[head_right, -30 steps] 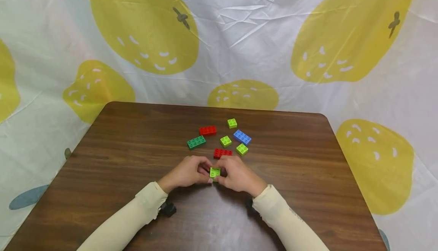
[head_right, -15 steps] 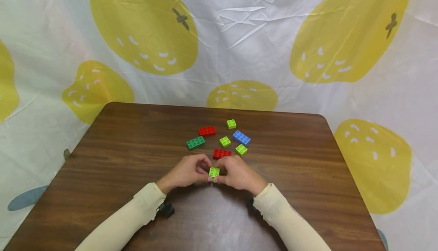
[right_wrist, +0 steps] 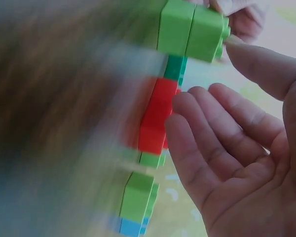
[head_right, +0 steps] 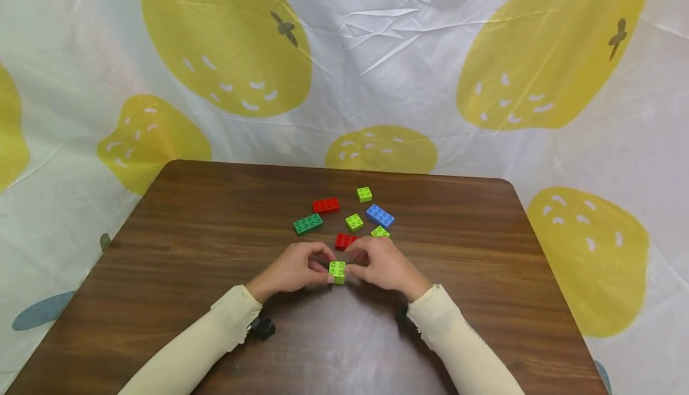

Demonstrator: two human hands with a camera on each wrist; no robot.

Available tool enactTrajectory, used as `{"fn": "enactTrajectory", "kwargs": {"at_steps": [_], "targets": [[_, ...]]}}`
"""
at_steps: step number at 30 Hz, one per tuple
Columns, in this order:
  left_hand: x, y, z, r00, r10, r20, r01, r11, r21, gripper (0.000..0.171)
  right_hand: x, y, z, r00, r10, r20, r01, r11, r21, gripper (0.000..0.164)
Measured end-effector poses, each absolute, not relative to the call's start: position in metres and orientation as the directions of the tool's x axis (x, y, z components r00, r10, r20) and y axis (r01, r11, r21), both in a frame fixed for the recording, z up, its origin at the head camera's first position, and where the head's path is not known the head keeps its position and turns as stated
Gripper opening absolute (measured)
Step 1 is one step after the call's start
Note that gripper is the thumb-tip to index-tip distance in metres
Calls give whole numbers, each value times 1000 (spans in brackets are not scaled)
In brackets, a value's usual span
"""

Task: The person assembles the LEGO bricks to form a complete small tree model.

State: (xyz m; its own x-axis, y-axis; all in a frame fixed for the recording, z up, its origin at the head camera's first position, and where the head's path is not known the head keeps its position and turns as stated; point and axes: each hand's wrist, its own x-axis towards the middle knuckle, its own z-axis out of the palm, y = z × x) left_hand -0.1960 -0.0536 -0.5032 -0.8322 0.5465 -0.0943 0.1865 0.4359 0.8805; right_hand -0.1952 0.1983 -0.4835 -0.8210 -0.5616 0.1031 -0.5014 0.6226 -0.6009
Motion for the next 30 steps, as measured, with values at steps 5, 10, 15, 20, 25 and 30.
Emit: {"fn": "enactTrajectory", "kwargs": {"at_steps": [5, 10, 15, 20, 25, 30], "targets": [[-197, -54, -503, -835, 541, -100, 182, 444, 877, 29, -203, 210, -483, -859, -488, 156, -477, 652, -589, 27], [-197, -54, -501, -837, 538, -102, 178, 444, 878, 29, -209, 221, -482, -894, -401, 200, -435, 668, -604, 26], [-197, -54, -503, -840, 531, -113, 169, 455, 874, 30, -216, 232, -484, -920, -333, 207, -388, 694, -607, 31], [-197, -54, -504, -838, 537, -99, 182, 446, 876, 31, -223, 240, -486, -941, -281, 187, -336, 743, -579, 35], [-198, -54, -503, -838, 537, -100, 183, 448, 875, 30, -228, 244, -490, -961, -239, 140, -275, 776, -567, 35], [-197, -53, -503, -839, 535, -101, 186, 454, 871, 30, -232, 246, -493, -972, -228, 63, -223, 793, -567, 39]]}}
